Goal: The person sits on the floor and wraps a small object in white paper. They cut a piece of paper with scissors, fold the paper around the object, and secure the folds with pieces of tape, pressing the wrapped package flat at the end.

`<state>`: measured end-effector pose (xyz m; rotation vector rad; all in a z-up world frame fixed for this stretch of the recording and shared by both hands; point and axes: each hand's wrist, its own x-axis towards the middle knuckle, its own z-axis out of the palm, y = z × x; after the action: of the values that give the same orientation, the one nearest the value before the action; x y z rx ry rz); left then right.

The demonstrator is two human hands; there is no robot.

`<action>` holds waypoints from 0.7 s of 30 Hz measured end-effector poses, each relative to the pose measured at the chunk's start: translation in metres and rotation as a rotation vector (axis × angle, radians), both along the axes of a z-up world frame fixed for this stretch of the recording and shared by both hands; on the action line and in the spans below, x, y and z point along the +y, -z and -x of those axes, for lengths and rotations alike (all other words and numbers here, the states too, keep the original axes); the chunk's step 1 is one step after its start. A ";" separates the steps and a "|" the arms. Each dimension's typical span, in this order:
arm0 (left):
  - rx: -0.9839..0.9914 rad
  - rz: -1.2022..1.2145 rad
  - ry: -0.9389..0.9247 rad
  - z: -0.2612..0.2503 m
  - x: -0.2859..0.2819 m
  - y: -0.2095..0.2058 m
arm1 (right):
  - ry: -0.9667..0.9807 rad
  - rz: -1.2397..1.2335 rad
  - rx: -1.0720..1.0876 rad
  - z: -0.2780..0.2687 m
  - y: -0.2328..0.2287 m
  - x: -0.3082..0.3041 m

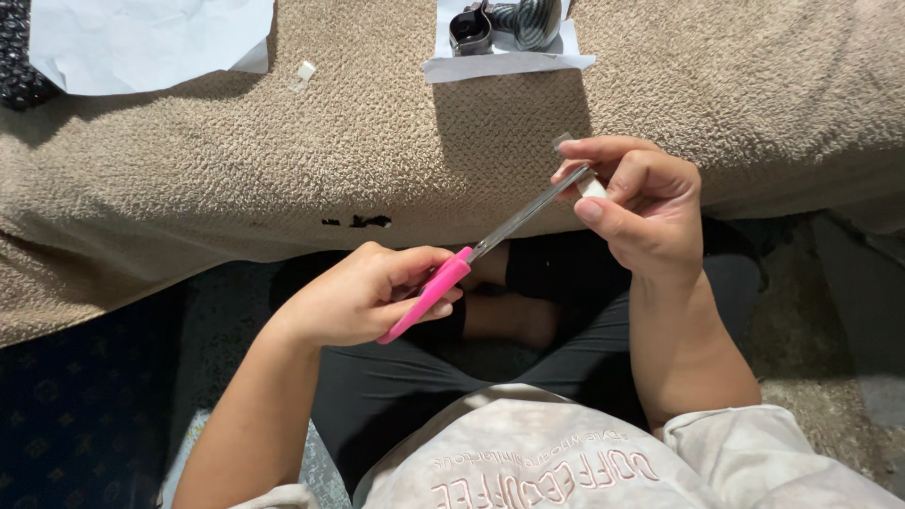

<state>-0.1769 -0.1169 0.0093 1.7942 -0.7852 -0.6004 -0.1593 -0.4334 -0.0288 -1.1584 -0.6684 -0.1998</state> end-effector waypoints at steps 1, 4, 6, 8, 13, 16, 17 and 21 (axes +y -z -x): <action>-0.027 -0.009 0.011 0.001 0.000 0.001 | -0.003 0.000 0.003 0.001 0.000 0.000; -0.062 -0.049 0.017 0.003 -0.001 0.000 | -0.007 0.012 -0.003 0.002 -0.002 0.001; -0.058 -0.082 0.015 0.003 -0.001 -0.001 | -0.014 0.009 -0.016 0.002 -0.005 0.002; -0.039 -0.118 0.017 0.004 -0.001 -0.002 | -0.021 -0.006 -0.022 0.002 -0.007 0.004; -0.052 -0.119 -0.018 0.006 0.000 -0.009 | 0.035 0.008 -0.051 0.000 -0.004 -0.003; -0.138 -0.054 -0.223 0.005 0.009 -0.018 | 0.386 0.301 -0.249 -0.013 -0.001 -0.030; -0.187 -0.021 -0.309 0.004 0.014 -0.021 | 0.543 0.446 -0.341 -0.025 -0.003 -0.046; -0.596 -0.147 -0.716 -0.020 0.041 -0.036 | 1.026 0.941 -0.542 -0.069 -0.007 -0.111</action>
<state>-0.1573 -0.0760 0.0451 2.2450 -0.4173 0.3736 -0.0908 -0.5444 -0.0220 -2.3424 -0.5757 -1.1917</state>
